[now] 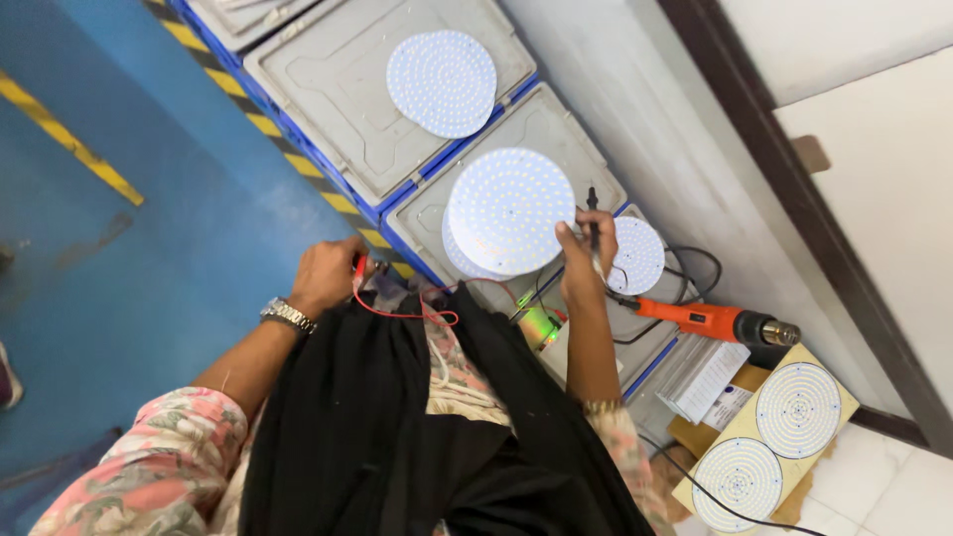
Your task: The person repeatedly tests circular LED modules by connecting red and black probes to contact points on each unit. After each test, the person moves the tested module aside and picks up the next one from a stack. The process continues across multiple units on a workbench.
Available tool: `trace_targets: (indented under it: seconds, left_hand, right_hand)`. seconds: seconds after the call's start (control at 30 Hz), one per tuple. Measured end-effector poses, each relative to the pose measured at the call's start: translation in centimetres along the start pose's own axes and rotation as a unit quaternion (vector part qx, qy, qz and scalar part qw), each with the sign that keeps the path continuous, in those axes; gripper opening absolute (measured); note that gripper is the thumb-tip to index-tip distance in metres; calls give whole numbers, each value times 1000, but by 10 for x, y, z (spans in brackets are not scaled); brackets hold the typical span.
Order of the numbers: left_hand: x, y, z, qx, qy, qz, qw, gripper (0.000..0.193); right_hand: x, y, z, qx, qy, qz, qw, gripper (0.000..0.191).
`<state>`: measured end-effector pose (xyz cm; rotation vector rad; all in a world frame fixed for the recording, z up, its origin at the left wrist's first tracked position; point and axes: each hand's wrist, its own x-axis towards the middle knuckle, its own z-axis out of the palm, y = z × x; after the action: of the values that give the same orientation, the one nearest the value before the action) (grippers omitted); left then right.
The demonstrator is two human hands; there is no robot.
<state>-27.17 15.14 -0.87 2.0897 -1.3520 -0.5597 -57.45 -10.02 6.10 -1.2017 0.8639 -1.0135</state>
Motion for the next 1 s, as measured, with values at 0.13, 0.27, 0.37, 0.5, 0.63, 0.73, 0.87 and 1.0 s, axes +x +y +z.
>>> trace_targets:
  seconds: [0.13,0.27,0.37,0.5,0.63,0.73,0.87,1.0]
  left_hand:
    - [5,5,-3,13,-9,-6,1000,23]
    - [6,23,-17,6,-21,15,1000,22]
    - [4,40,-35,-21,-22,24,999,21]
    - [-1,62,-52,-11,-47,24,999,21]
    - [0,79,-62,-7,-70,43,997,21]
    - [-2,88,-69,-13,-83,57,995,21]
    - [-4,97,-81,-11,-100,84,991,22]
    - [-7,108,-94,-9,-80,115,990,21]
  right_hand:
    - [-52,-95,36,122,-24,-93,988,37]
    - [-96,-172,63,124,6,-142,982,35]
    - [-124,-207,78,125,64,-161,977,36]
    - [-158,-235,80,54,109,-226,967,30]
    - [-183,-255,76,59,150,-239,957,29]
    - [-193,-268,83,56,172,-250,951,28]
    - [-215,-288,99,32,235,-224,945,26]
    - [-225,-306,105,60,199,-260,943,26]
